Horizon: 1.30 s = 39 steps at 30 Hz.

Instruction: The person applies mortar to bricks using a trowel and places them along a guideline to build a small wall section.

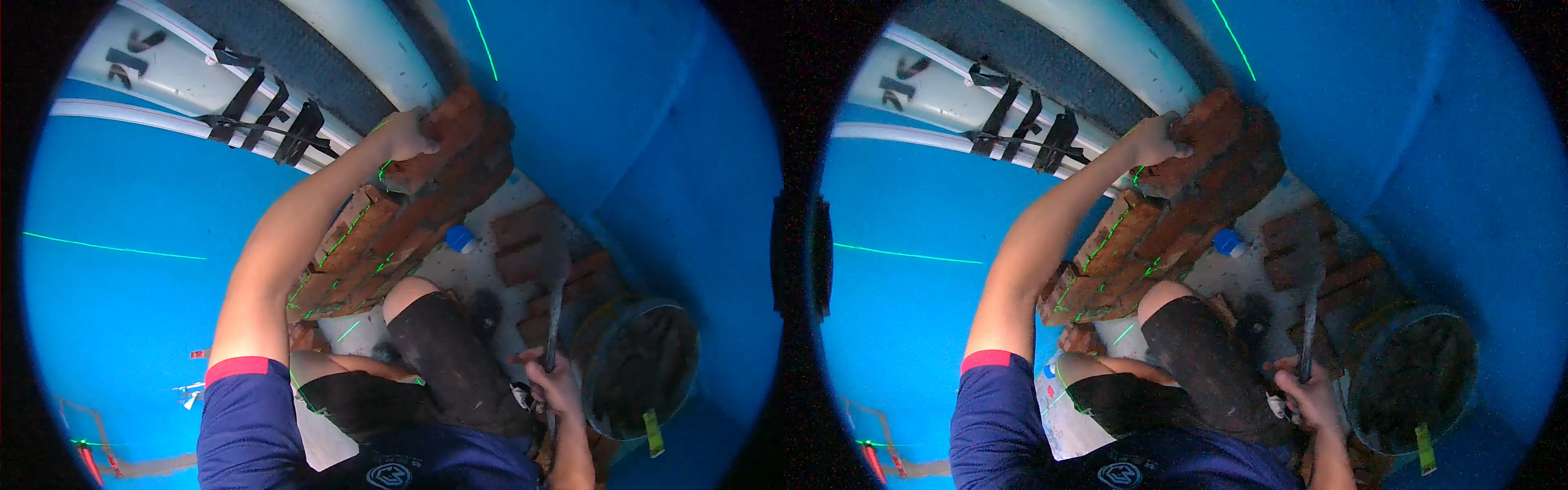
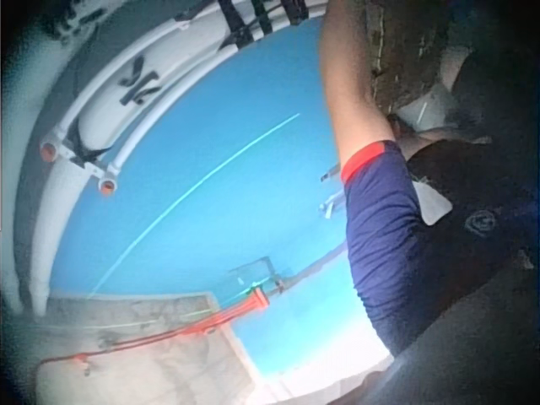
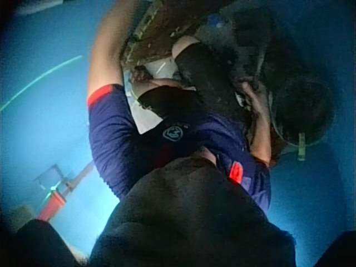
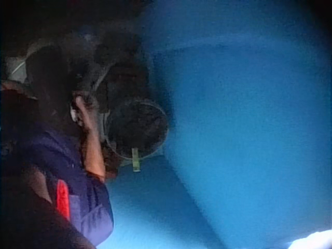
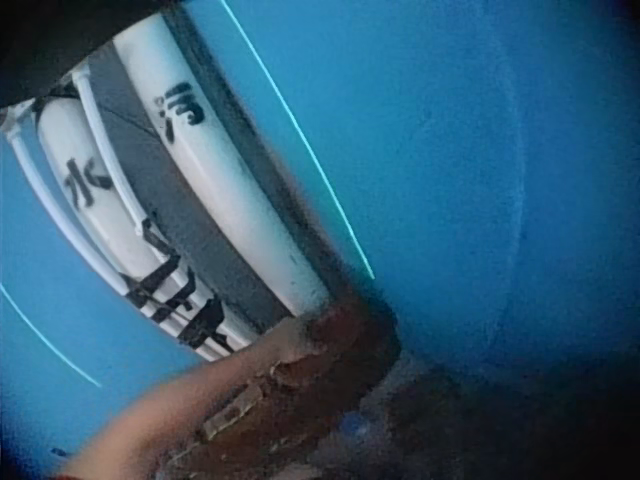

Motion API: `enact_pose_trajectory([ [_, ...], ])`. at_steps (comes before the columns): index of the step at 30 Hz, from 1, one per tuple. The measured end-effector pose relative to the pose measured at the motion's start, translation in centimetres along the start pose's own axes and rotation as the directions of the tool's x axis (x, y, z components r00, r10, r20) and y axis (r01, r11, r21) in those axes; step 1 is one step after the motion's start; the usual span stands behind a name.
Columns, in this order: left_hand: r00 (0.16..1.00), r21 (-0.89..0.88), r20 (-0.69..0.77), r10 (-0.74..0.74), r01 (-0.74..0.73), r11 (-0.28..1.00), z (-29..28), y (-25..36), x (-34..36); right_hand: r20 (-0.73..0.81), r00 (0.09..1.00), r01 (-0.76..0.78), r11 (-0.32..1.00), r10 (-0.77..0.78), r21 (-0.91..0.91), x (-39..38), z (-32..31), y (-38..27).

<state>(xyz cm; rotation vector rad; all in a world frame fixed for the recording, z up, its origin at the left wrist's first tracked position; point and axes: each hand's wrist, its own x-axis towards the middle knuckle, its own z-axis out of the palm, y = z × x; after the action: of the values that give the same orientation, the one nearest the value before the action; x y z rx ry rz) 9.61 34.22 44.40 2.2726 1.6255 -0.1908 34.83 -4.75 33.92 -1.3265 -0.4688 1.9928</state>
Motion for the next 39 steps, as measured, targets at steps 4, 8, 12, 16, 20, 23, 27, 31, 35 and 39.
enact_pose_trajectory([
  [4,0.996,-0.054,0.09,0.019,-0.014,0.998,-0.7,0.4,-0.8,-0.026,0.999,-0.043,0.999,0.043,0.001,0.4,-0.2,-0.3],
  [8,0.999,0.041,0.04,0.019,-0.02,0.999,0.0,-2.2,-0.4,-0.044,0.997,-0.055,0.998,0.055,-0.005,0.6,0.1,0.4],
  [12,0.999,-0.067,0.051,0.016,-0.013,0.998,0.7,-2.8,-0.4,-0.035,0.998,-0.053,0.999,0.053,-0.002,0.9,0.0,0.9],
  [16,0.998,-0.118,0.068,-0.009,0.017,0.993,1.2,-3.5,-0.8,-0.051,0.996,-0.076,0.997,0.075,-0.011,0.9,0.5,1.1],
  [20,0.999,-0.035,0.05,0.009,-0.007,0.999,1.3,-3.5,-0.4,-0.095,0.992,-0.087,0.994,0.081,-0.061,0.9,0.7,0.9],
  [23,0.996,-0.059,0.074,0.05,-0.046,0.997,1.5,-4.7,-0.4,-0.104,0.991,-0.09,0.993,0.081,-0.082,1.0,1.1,0.7],
  [27,0.995,-0.025,0.083,0.057,-0.055,0.998,1.4,-4.3,-0.6,-0.17,0.983,-0.091,0.989,0.07,-0.118,1.7,1.5,0.4],
  [31,0.991,-0.062,0.057,0.123,-0.119,0.991,1.4,-4.6,-0.6,-0.128,0.99,0.023,0.974,-0.054,-0.226,3.1,1.3,-0.2],
  [35,0.981,-0.098,0.06,0.182,-0.176,0.98,1.8,-6.1,-0.3,-0.098,0.98,0.139,0.948,-0.173,-0.285,4.3,3.0,-3.6],
  [39,0.984,-0.387,0.068,0.162,-0.123,0.914,2.4,-7.1,0.6,-0.099,0.88,0.382,0.816,-0.464,-0.435,5.5,4.0,-7.7],
])
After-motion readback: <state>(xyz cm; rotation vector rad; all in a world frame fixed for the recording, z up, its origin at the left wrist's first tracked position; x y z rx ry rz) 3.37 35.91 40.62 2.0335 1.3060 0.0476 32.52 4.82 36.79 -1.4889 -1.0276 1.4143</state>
